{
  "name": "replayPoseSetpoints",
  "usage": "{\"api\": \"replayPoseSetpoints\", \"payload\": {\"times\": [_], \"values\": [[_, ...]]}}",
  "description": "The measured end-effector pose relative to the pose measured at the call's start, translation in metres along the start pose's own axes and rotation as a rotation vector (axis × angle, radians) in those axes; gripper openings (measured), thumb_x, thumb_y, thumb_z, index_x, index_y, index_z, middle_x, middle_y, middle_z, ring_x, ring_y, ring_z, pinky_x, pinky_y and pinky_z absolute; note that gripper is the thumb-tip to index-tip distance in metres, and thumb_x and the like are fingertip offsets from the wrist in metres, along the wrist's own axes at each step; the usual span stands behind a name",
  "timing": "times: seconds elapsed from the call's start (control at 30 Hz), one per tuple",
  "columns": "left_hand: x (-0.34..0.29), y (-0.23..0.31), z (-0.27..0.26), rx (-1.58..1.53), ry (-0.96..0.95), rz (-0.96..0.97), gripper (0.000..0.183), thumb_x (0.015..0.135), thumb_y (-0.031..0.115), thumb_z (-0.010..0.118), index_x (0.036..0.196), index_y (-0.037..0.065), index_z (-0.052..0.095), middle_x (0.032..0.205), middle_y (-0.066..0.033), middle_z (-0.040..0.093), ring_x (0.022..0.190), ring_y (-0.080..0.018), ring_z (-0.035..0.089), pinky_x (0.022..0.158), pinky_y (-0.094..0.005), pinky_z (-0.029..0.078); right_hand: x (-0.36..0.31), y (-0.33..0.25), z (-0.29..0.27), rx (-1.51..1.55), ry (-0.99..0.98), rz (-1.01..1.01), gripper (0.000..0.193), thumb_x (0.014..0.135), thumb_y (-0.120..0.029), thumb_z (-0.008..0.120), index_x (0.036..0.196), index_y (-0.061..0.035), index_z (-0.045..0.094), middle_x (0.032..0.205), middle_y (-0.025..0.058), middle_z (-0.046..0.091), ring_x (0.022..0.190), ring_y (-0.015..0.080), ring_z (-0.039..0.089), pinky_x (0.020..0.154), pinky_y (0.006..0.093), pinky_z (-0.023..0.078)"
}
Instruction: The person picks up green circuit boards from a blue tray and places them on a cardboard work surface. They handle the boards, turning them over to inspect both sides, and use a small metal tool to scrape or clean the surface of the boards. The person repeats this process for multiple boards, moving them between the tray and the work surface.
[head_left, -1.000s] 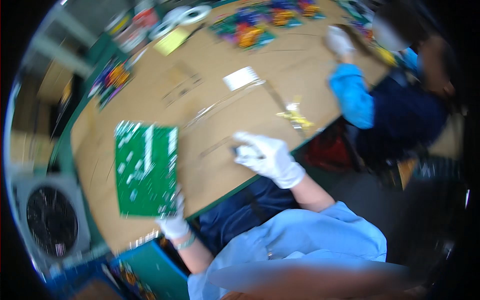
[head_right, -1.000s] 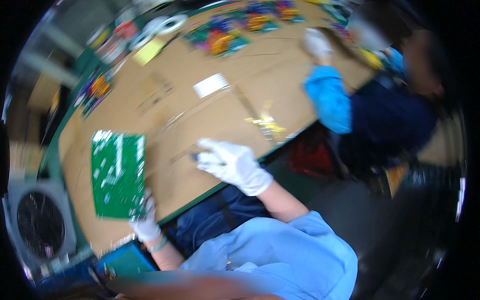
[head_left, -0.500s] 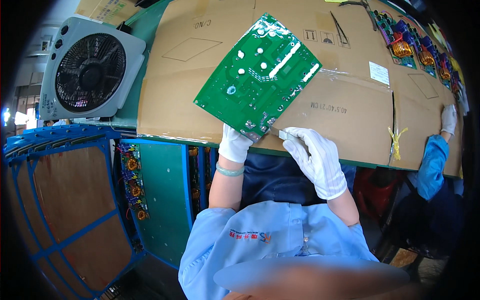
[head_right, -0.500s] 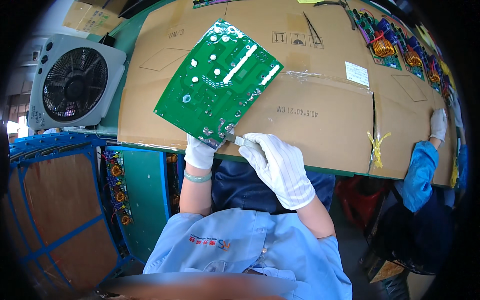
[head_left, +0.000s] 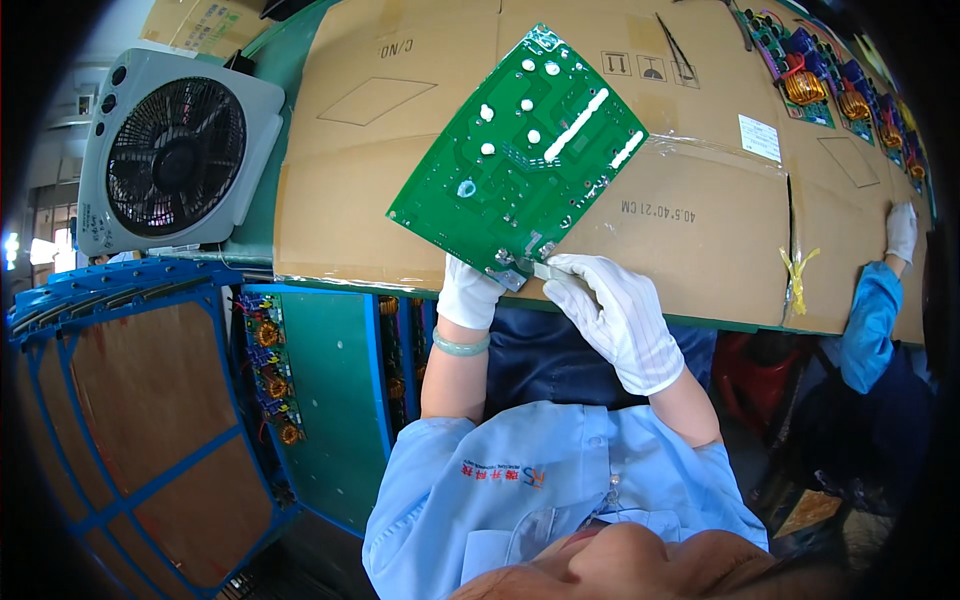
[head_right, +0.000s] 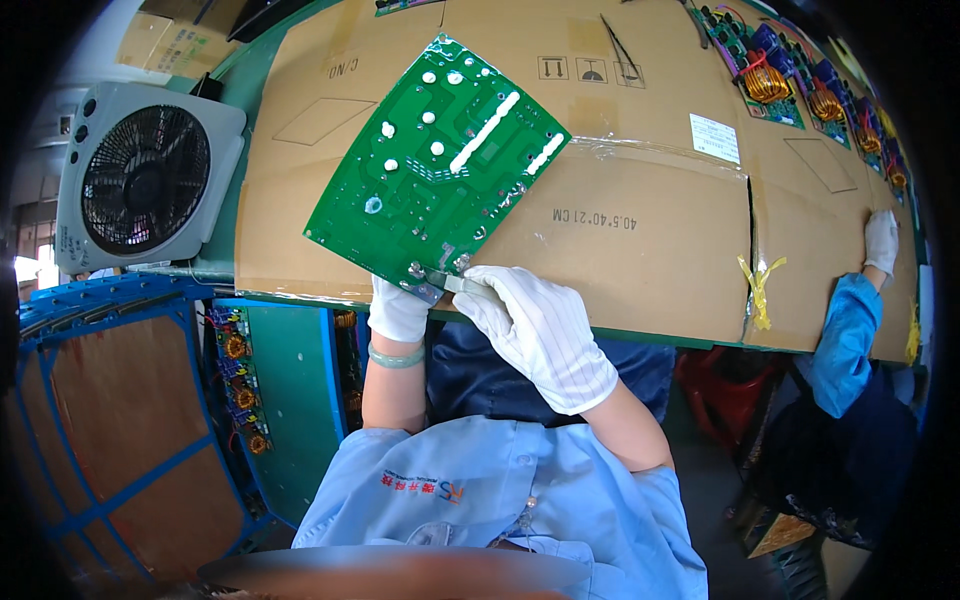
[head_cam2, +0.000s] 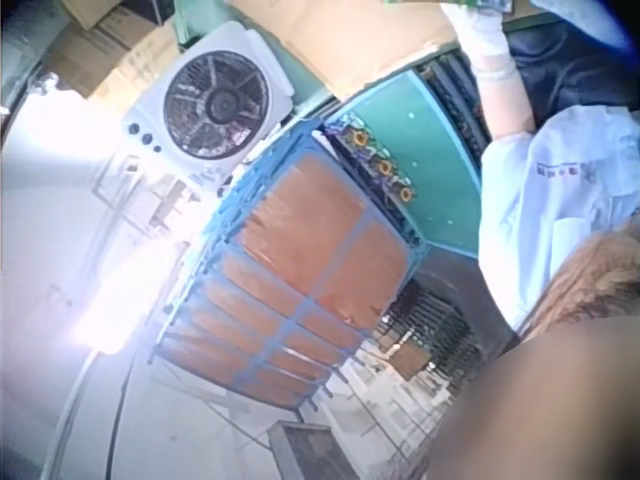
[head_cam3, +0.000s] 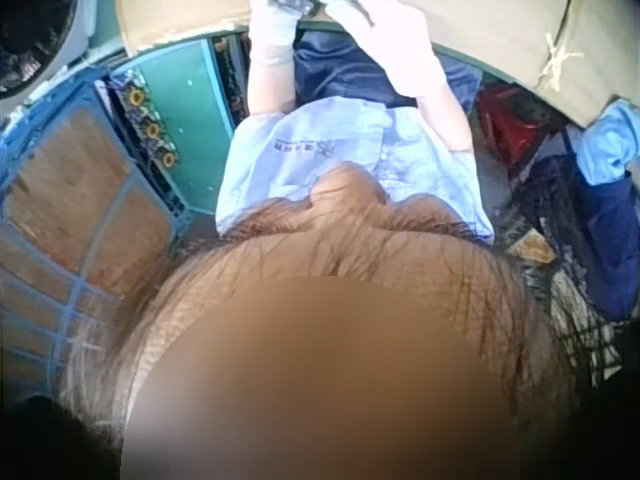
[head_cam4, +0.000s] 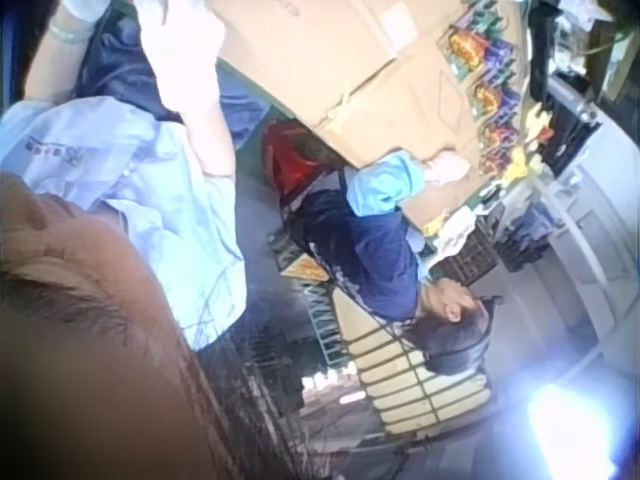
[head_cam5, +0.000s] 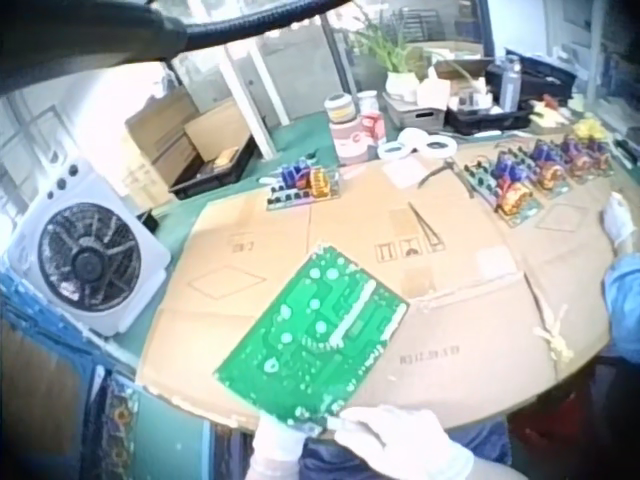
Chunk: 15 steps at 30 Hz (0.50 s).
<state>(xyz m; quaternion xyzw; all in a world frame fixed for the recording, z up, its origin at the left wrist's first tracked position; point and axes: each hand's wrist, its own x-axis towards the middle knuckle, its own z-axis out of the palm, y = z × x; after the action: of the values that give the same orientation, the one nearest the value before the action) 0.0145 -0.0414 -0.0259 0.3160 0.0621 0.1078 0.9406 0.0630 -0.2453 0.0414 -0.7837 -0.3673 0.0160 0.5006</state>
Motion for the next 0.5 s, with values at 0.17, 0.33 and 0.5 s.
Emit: {"api": "replayPoseSetpoints", "payload": {"times": [0.17, 0.33, 0.5], "values": [[-0.002, -0.002, 0.001, 0.007, 0.001, 0.028, 0.053, 0.106, 0.037, 0.052, 0.148, 0.005, 0.045, 0.145, -0.0157, 0.054, 0.127, -0.0293, 0.058, 0.101, -0.0495, 0.055, -0.002, 0.003, 0.006, 0.037, -0.016, 0.046, 0.025, 0.091, -0.024, 0.076, 0.106, -0.0064, 0.067, 0.092, 0.0117, 0.072, 0.078, 0.0324, 0.070, 0.065, 0.0401, 0.056], [-0.003, -0.001, 0.005, -0.043, 0.007, 0.007, 0.051, 0.106, 0.035, 0.052, 0.146, 0.005, 0.046, 0.144, -0.0150, 0.055, 0.125, -0.0291, 0.059, 0.100, -0.0499, 0.055, -0.005, 0.003, 0.009, 0.097, -0.013, 0.092, 0.024, 0.092, -0.025, 0.075, 0.104, -0.0057, 0.068, 0.094, 0.0129, 0.073, 0.080, 0.0336, 0.071, 0.066, 0.0400, 0.057], [-0.003, -0.003, 0.004, -0.038, 0.021, 0.013, 0.050, 0.106, 0.034, 0.052, 0.146, 0.005, 0.046, 0.143, -0.0154, 0.056, 0.122, -0.0293, 0.061, 0.098, -0.0485, 0.057, -0.003, -0.001, 0.008, 0.128, -0.027, 0.152, 0.023, 0.093, -0.024, 0.075, 0.103, -0.0049, 0.068, 0.090, 0.0146, 0.072, 0.078, 0.0347, 0.070, 0.065, 0.0400, 0.056]]}}
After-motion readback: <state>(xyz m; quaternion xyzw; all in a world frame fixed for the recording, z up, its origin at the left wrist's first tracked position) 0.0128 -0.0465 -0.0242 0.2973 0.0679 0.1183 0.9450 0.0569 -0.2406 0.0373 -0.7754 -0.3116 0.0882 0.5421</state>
